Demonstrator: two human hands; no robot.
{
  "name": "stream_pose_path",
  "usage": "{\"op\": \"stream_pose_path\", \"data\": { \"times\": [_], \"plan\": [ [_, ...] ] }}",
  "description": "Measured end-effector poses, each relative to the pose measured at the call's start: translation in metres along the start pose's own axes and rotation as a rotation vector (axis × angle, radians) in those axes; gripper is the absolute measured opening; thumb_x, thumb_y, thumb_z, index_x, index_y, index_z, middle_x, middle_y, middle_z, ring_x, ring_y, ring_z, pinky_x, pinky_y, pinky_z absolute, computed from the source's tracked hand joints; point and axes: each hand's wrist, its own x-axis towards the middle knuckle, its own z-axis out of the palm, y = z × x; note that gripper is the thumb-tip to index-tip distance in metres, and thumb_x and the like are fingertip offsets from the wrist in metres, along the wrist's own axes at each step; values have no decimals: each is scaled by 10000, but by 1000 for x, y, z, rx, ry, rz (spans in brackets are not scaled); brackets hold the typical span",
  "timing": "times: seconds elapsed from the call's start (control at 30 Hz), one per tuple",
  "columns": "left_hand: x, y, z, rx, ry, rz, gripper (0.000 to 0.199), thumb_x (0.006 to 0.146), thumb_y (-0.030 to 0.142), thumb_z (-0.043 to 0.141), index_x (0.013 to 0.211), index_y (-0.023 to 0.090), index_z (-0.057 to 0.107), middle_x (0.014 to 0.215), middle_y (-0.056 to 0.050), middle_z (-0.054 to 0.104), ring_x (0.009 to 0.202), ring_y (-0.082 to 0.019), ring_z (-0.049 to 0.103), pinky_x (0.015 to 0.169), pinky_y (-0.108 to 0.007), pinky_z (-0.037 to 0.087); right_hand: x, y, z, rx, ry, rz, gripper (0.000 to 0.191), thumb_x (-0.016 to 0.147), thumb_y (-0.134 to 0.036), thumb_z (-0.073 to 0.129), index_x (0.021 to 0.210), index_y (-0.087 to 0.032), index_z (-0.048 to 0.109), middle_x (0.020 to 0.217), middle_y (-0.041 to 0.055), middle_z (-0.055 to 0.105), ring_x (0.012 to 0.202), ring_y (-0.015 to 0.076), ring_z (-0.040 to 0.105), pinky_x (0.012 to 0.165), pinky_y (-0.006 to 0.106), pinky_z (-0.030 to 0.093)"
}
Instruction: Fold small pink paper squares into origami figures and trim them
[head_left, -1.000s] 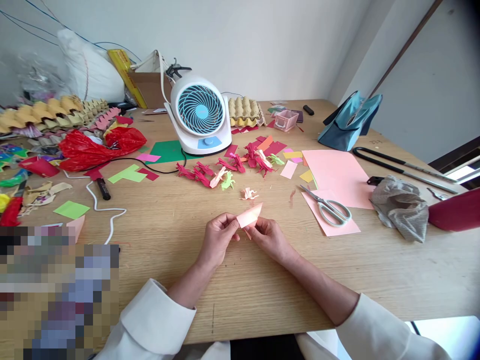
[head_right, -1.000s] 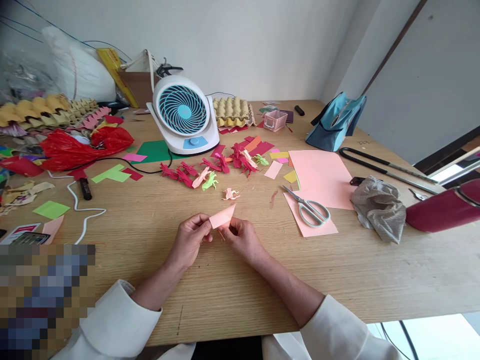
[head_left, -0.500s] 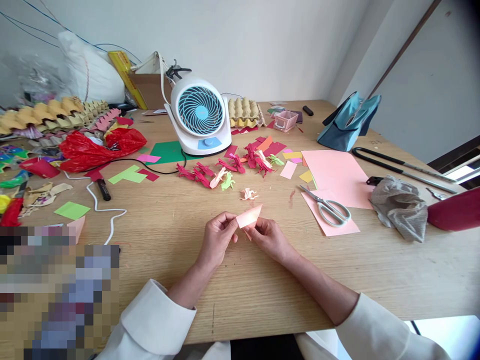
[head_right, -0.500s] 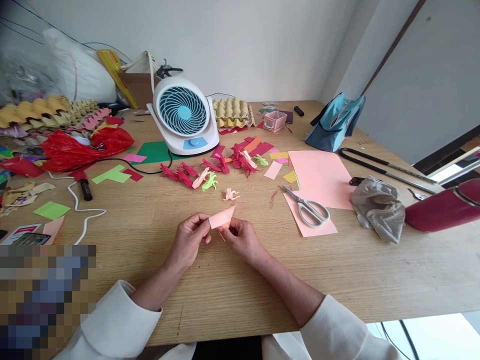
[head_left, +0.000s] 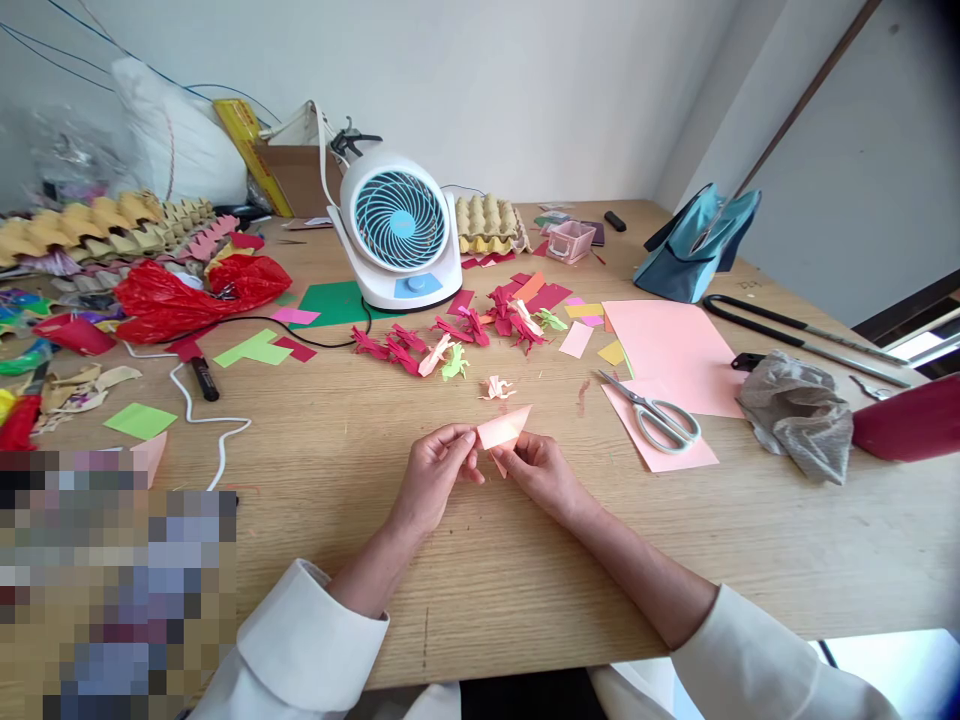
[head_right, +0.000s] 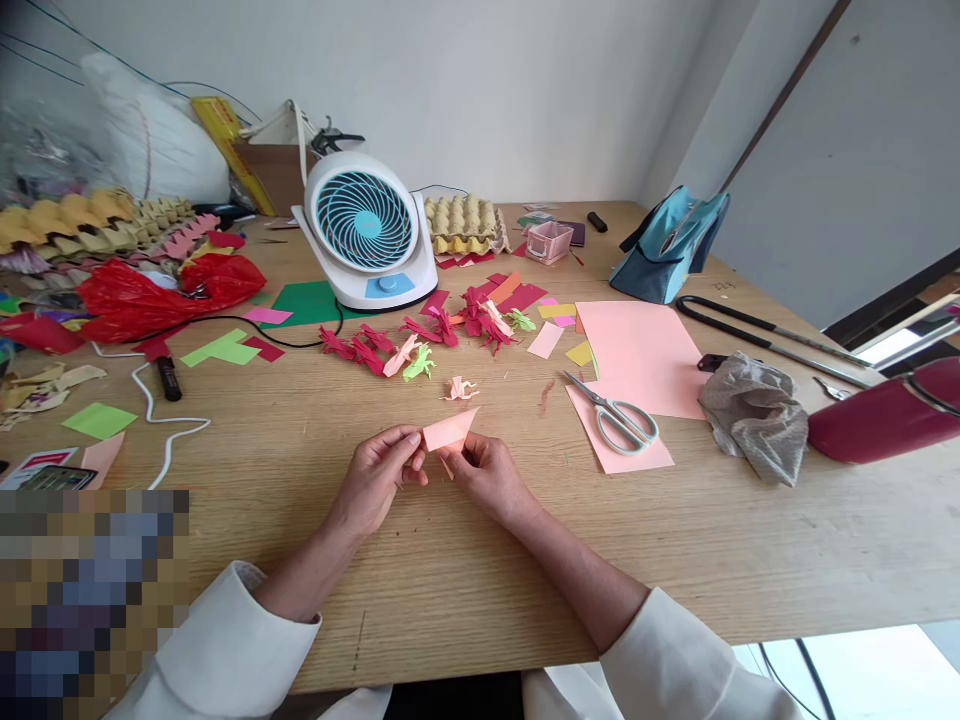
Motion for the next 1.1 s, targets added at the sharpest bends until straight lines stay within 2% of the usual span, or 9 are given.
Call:
{"op": "stream_pose_path", "data": {
  "times": [0.17, 0.4, 0.53, 0.73, 0.93, 1.1],
  "plan": [
    [0, 0, 1, 30, 42, 14, 248, 736, 373, 740, 747, 132, 683, 588, 33, 506, 543, -80, 444, 471, -200, 486, -1, -2, 1, -21, -20, -13, 443, 843, -566, 548, 637, -178, 490, 576, -21, 439, 539, 96, 341, 492, 229, 262],
    [1, 3, 3, 15, 65, -67, 265, 665, 372, 779, 690, 127, 679, 612, 19, 578, 496, -58, 420, 432, -184, 417, -1, 3, 2, -53, -22, -13, 423, 842, -542, 560, 644, -174, 494, 577, -32, 423, 540, 95, 336, 509, 238, 258],
    [2, 1, 1, 24, 55, -77, 279, 671, 376, 779, 639, 128, 654, 586, 21, 577, 464, -51, 429, 420, -186, 377, -2, 4, 2, -85, -13, -11, 401, 853, -508, 564, 651, -169, 493, 584, -35, 420, 538, 88, 324, 512, 238, 247],
    [1, -5, 2, 3, 71, -38, 270, 694, 367, 771, 639, 132, 652, 619, 15, 595, 501, -57, 466, 439, -178, 371, -2, -2, 2, -7, -22, 19, 430, 822, -563, 593, 680, -160, 543, 581, -39, 423, 543, 90, 339, 502, 229, 248],
    [-1, -7, 4, 26, 29, -48, 296, 723, 409, 750, 661, 142, 639, 576, 41, 529, 493, -56, 421, 431, -173, 388, 0, -4, 1, 41, -11, 26, 416, 808, -563, 600, 746, -152, 584, 579, -45, 388, 543, 93, 306, 505, 239, 232],
    [2, -3, -3, 205, -48, -22, 289, 738, 419, 731, 758, 142, 651, 676, 4, 594, 590, -99, 514, 441, -178, 440, -1, -2, 0, -83, -20, 12, 365, 815, -497, 588, 685, -160, 537, 594, -40, 384, 552, 90, 303, 506, 238, 229]
  ]
}}
